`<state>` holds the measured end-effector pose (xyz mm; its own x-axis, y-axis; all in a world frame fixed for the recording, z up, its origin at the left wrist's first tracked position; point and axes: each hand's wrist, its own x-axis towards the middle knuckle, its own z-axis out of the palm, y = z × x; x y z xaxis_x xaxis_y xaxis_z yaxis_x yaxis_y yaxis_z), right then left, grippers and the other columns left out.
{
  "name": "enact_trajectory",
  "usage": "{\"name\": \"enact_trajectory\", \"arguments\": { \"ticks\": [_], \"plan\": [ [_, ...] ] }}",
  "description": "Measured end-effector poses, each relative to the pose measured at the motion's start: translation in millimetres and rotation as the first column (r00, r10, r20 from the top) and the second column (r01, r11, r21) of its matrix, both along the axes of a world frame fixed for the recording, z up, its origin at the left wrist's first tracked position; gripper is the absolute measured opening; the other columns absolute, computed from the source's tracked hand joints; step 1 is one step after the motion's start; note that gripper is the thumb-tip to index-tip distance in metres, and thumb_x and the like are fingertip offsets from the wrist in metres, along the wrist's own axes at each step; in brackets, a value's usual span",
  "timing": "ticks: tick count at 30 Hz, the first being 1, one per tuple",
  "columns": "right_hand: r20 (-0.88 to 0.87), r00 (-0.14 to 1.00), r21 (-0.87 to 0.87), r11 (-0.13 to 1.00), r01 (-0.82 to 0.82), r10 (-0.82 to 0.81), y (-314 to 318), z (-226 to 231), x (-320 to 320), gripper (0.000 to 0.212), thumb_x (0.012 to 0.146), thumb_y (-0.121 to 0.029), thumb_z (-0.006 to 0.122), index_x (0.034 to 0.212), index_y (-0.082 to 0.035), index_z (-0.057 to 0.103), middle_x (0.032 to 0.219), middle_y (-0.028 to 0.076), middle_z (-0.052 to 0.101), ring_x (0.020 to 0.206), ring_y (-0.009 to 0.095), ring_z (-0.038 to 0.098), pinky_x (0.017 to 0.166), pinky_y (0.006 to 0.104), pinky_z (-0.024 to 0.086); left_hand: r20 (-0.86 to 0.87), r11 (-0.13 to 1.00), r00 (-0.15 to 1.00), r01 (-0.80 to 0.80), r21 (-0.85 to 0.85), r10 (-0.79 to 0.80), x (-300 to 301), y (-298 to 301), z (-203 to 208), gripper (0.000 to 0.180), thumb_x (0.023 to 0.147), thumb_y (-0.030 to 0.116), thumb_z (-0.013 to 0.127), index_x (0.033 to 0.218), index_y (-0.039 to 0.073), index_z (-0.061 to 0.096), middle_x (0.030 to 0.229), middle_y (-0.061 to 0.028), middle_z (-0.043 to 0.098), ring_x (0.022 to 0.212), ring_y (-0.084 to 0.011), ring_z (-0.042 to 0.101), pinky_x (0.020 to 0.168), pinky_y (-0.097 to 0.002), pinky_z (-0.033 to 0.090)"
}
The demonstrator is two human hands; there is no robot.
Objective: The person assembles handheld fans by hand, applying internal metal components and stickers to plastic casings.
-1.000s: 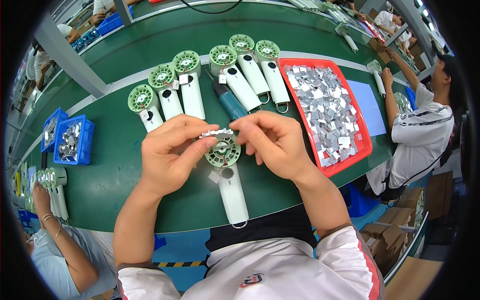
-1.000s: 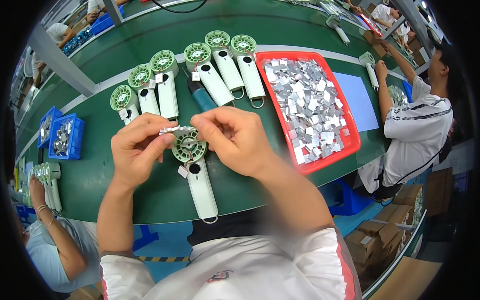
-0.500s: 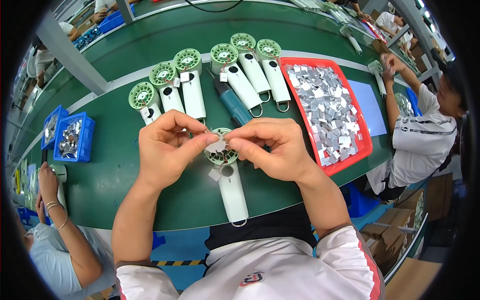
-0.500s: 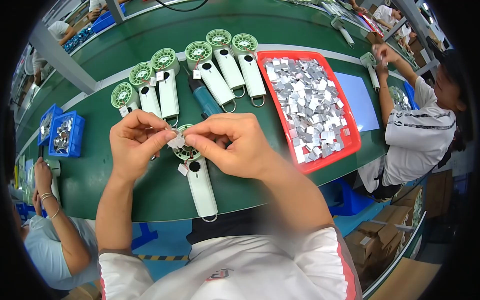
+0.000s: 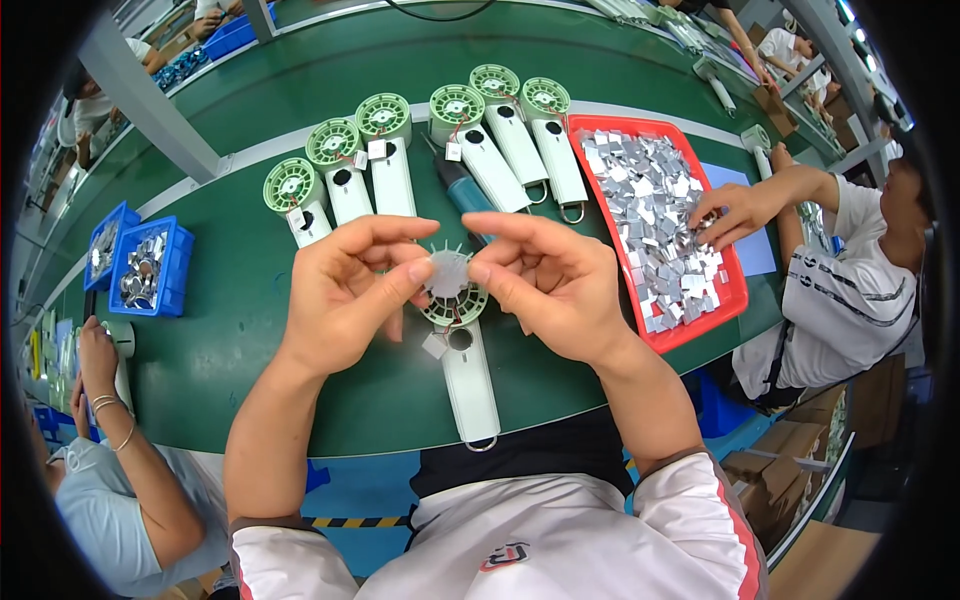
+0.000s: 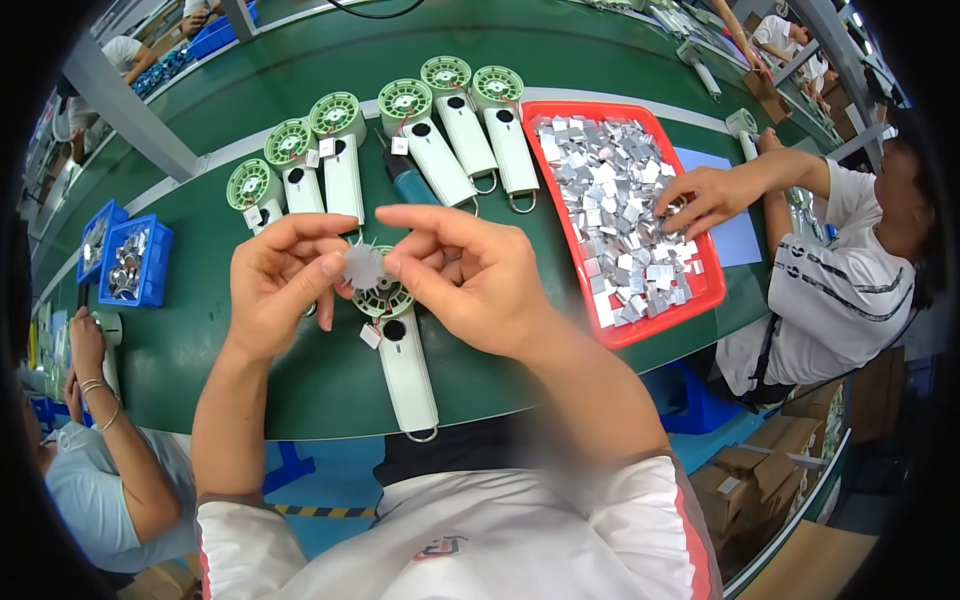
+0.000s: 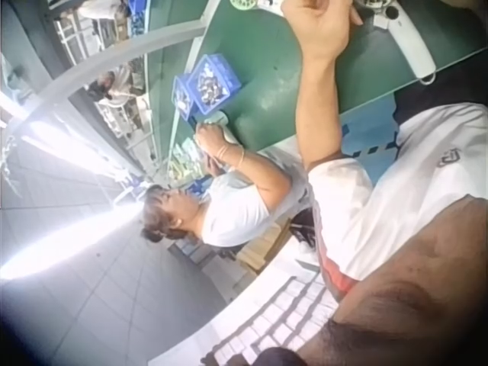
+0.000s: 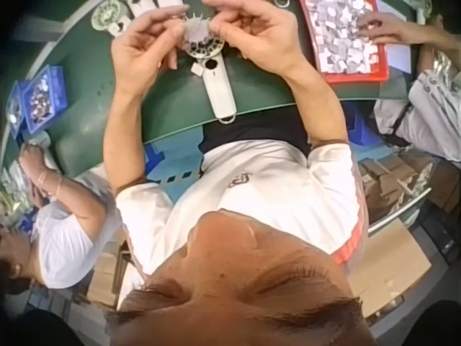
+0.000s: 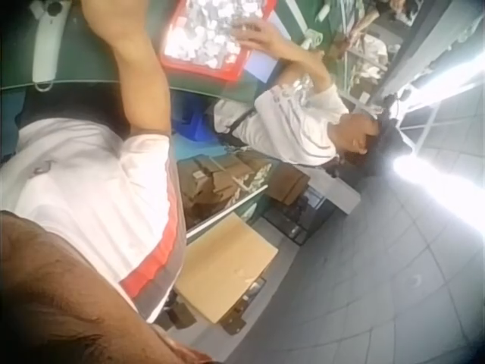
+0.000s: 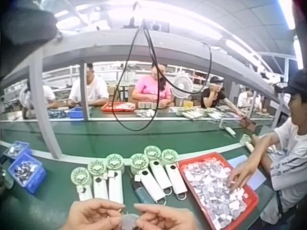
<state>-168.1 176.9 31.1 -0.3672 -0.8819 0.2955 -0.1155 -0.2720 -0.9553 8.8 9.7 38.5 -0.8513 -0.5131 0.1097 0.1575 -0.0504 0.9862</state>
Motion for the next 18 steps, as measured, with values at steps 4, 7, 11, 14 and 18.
{"name": "enact_trajectory", "arguments": {
  "ticks": [4,7,11,14,18],
  "plan": [
    [-0.057,0.996,-0.008,0.998,0.068,-0.069,0.3,1.0,2.3,0.039,0.103,0.006,0.073,0.142,0.004,0.071,0.101,0.006,0.078,0.074,0.003,0.066,0.055,0.018,0.05,0.011,0.999,1.0,0.014,-0.053,-0.014,2.1,-2.5,-2.1,0.031,0.1,0.0,0.078,0.129,-0.01,0.072,0.104,-0.0126,0.079,0.08,-0.0106,0.075,0.047,-0.0211,0.051],
    [-0.218,0.974,-0.019,0.998,0.057,-0.06,-0.5,-3.9,-5.0,0.039,0.1,0.005,0.075,0.14,0.003,0.074,0.107,0.009,0.078,0.078,0.005,0.069,0.056,0.0186,0.052,0.048,0.999,0.999,-0.009,-0.053,0.012,1.6,-4.7,-4.0,0.029,0.101,-0.001,0.077,0.129,-0.009,0.074,0.099,-0.0107,0.078,0.076,-0.0092,0.073,0.046,-0.0209,0.05],
    [-0.521,0.849,-0.067,0.995,0.068,-0.093,0.7,13.7,-6.0,0.047,0.09,0.004,0.083,0.136,-0.002,0.077,0.116,0.013,0.077,0.089,0.011,0.072,0.057,0.0216,0.056,0.084,0.997,0.996,-0.011,-0.071,0.017,3.4,-8.2,-2.9,0.029,0.1,-0.001,0.078,0.129,-0.007,0.077,0.095,-0.0091,0.078,0.073,-0.007,0.069,0.045,-0.0203,0.047],
    [-0.582,0.807,-0.142,0.99,0.018,-0.098,-1.8,13.5,-11.6,0.05,0.082,0.003,0.088,0.131,-0.005,0.081,0.118,0.013,0.078,0.092,0.015,0.072,0.057,0.0236,0.057,0.168,0.997,0.986,0.01,-0.078,0.003,3.7,-6.4,2.4,0.028,0.101,0.0,0.079,0.129,-0.005,0.08,0.092,-0.0071,0.078,0.074,-0.0055,0.066,0.051,-0.0211,0.047],
    [-0.667,0.735,-0.172,0.985,0.007,-0.122,-4.1,5.8,-15.6,0.043,0.08,0.002,0.09,0.123,-0.006,0.084,0.12,0.011,0.078,0.095,0.018,0.071,0.058,0.0246,0.058,0.104,0.993,0.994,-0.016,-0.119,0.028,0.5,-2.8,-4.7,0.027,0.101,0.003,0.079,0.128,-0.002,0.081,0.088,-0.0046,0.077,0.068,-0.0039,0.061,0.053,-0.0211,0.044]
  ]
}}
